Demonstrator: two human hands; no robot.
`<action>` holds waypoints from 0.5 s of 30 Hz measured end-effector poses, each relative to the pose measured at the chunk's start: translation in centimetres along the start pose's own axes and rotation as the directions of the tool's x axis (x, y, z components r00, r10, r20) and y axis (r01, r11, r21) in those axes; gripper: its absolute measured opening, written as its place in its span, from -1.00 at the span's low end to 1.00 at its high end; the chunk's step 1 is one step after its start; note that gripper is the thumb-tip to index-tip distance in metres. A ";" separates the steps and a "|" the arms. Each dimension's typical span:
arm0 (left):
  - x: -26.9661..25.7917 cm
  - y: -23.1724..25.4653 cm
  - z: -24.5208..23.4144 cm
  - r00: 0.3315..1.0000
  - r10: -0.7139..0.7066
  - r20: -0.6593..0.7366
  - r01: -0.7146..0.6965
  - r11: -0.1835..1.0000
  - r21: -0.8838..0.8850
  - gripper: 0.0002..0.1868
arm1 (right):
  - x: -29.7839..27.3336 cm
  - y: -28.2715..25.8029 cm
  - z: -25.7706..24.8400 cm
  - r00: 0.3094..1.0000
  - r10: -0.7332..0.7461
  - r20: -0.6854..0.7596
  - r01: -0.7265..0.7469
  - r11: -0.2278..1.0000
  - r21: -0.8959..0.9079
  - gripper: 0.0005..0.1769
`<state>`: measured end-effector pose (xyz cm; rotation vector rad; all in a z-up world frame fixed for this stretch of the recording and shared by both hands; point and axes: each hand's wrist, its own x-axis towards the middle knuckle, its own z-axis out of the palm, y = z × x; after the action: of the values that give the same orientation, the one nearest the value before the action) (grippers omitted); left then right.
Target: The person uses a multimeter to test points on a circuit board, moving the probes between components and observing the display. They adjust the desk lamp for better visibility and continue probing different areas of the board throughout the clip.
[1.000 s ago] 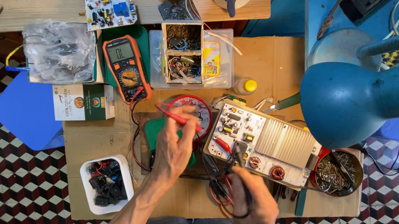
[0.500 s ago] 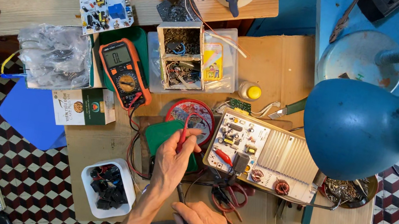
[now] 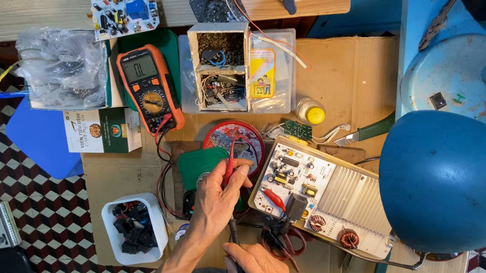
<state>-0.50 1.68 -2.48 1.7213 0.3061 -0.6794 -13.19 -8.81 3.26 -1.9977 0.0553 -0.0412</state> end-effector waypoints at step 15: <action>0.4 0.1 0.4 1.000 -0.018 0.009 0.018 0.999 -0.040 -0.69 | 1.1 0.4 -1.2 1.000 0.006 -0.024 -0.005 0.999 0.054 -0.59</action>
<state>-0.22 1.19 -2.67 1.6792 0.3273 -0.6893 -12.15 -10.12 3.37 -1.9430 0.0745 -0.0629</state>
